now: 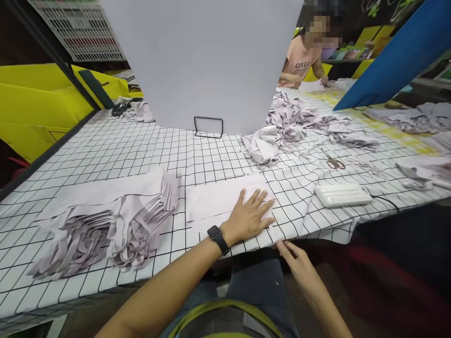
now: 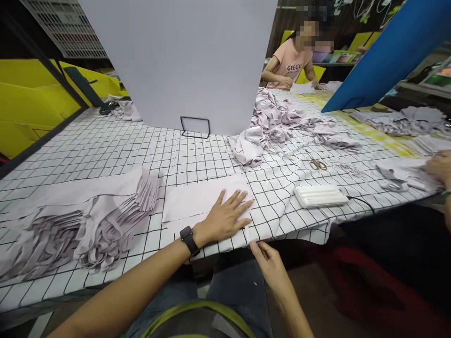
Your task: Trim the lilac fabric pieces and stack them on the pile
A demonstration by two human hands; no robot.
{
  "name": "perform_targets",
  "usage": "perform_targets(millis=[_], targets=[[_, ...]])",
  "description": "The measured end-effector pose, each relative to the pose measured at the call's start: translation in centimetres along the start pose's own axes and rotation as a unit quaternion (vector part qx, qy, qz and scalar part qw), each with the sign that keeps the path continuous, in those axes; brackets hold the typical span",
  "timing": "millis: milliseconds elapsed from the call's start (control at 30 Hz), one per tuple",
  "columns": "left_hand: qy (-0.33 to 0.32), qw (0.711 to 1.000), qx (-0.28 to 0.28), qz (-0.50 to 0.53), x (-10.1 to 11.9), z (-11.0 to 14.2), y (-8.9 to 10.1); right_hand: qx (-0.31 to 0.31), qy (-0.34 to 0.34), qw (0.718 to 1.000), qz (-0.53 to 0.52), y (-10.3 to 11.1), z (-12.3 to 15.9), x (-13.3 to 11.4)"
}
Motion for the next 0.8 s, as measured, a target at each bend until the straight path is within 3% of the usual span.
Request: perform_targets(millis=[167, 400, 567, 800], targets=[[-0.002, 1.000, 0.011, -0.016, -0.2, 0.2, -0.2, -0.044, 0.007, 0.998, -0.034, 0.0, 1.9, 0.1], [-0.007, 1.000, 0.011, -0.017, -0.2, 0.2, -0.2, 0.085, -0.019, 0.992, -0.096, -0.3, 1.9, 1.2], [-0.013, 0.999, 0.021, -0.024, -0.2, 0.2, -0.4, 0.063, -0.009, 0.990, -0.129, -1.5, 1.3, 1.4], [-0.013, 0.999, 0.029, -0.021, -0.3, 0.3, -0.5, 0.024, -0.041, 0.984, -0.169, -1.0, 1.2, 1.3]])
Point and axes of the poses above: each hand's wrist, its own z-axis away from the middle knuckle, its own y-axis out of the back of the hand, x = y × z, the point moved 1 cm from there along -z, towards the middle knuckle, and after that the axes turned 3 degrees about -z, right-handed, at the moved point
